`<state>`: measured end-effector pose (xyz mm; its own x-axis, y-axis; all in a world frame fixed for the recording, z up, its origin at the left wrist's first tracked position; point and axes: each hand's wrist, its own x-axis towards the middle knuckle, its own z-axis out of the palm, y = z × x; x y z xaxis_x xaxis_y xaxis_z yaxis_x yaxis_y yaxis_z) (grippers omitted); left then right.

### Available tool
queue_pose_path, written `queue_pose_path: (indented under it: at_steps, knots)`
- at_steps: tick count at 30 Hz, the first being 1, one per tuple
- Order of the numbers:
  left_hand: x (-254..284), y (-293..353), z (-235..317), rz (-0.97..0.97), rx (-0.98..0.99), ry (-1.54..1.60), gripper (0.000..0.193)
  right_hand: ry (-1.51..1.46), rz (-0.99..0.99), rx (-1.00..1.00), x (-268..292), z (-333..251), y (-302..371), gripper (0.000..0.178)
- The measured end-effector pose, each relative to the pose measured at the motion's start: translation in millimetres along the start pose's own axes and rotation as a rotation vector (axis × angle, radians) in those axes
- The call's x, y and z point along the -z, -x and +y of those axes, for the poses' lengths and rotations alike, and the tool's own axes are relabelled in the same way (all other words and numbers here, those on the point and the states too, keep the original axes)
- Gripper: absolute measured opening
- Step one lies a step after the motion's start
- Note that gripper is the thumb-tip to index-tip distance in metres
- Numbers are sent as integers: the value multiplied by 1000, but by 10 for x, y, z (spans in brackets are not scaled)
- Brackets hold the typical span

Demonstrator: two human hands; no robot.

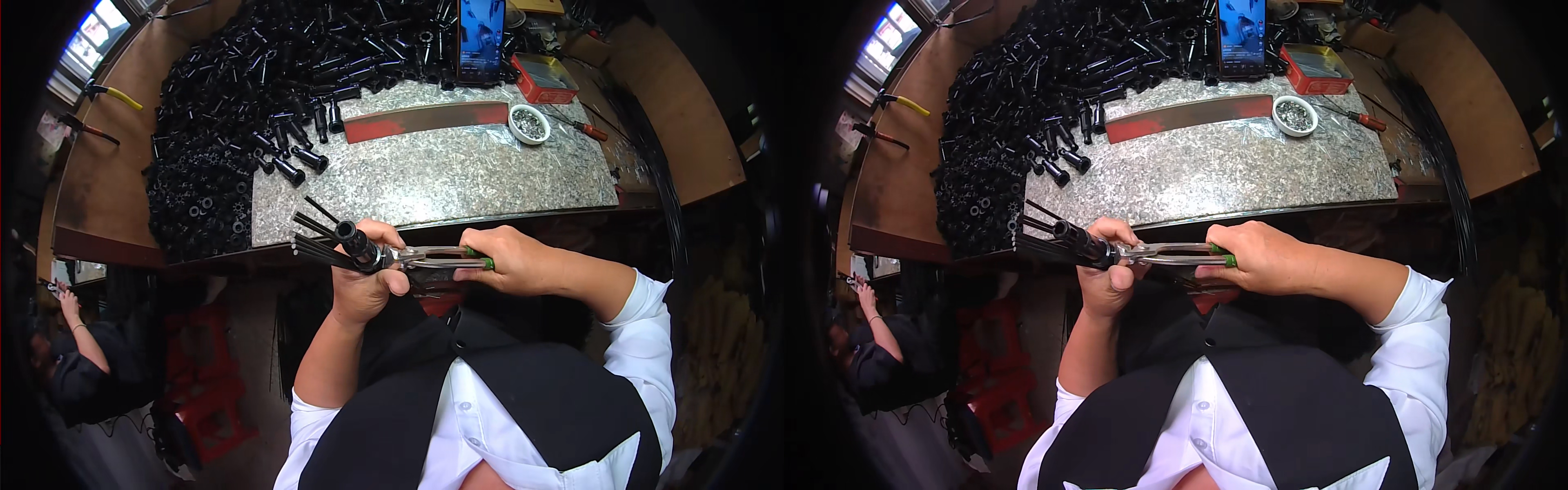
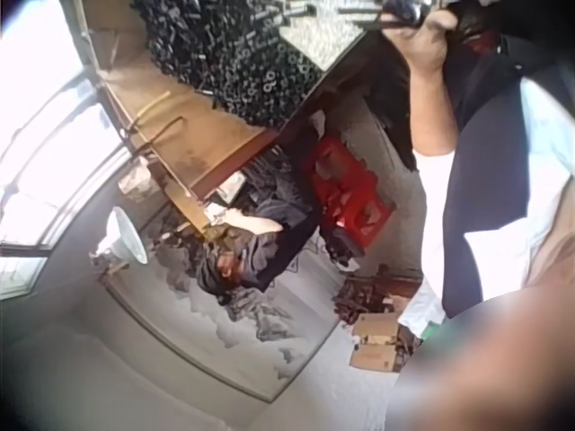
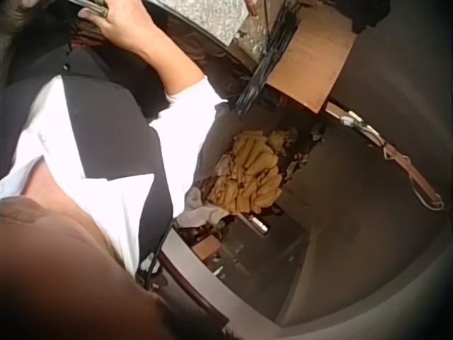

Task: Assembling umbrella ribs into the handle assembly using pliers.

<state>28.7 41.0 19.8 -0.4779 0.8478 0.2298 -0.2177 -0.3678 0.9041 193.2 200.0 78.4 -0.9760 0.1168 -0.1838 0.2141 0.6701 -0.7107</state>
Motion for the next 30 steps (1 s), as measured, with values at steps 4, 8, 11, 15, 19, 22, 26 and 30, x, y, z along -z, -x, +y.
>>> queue_pose_path:
  at_steps: [4, 8, 11, 15, 19, 22, 26, 30]
  knots:
    - [-34, -5, 11, 8, -21, -12, 70, 73, 70, 14, -61, 126, 9, 25]
    - [-45, -24, 5, 23, -87, 49, 65, 148, 220, 102, -3, 121, 35, 23]
    - [-18, -32, -5, -24, -121, 68, 63, 175, 414, 126, 107, 168, 70, 15]
    - [-4, 0, 17, 67, -64, 81, 63, 141, 591, -24, 429, 266, 59, 18]
    - [-73, -14, 17, 50, -101, 96, 62, 322, 712, -143, 915, 614, 84, 19]
    - [-104, 5, 17, 14, -132, 103, 64, 447, 645, -298, 1203, 881, 23, 20]
    - [-161, 32, 48, -11, -105, 100, 68, 529, 524, -427, 1338, 943, -91, 23]
    - [-171, 52, 43, -32, -97, 80, 70, 569, 407, -480, 1311, 952, -252, 23]
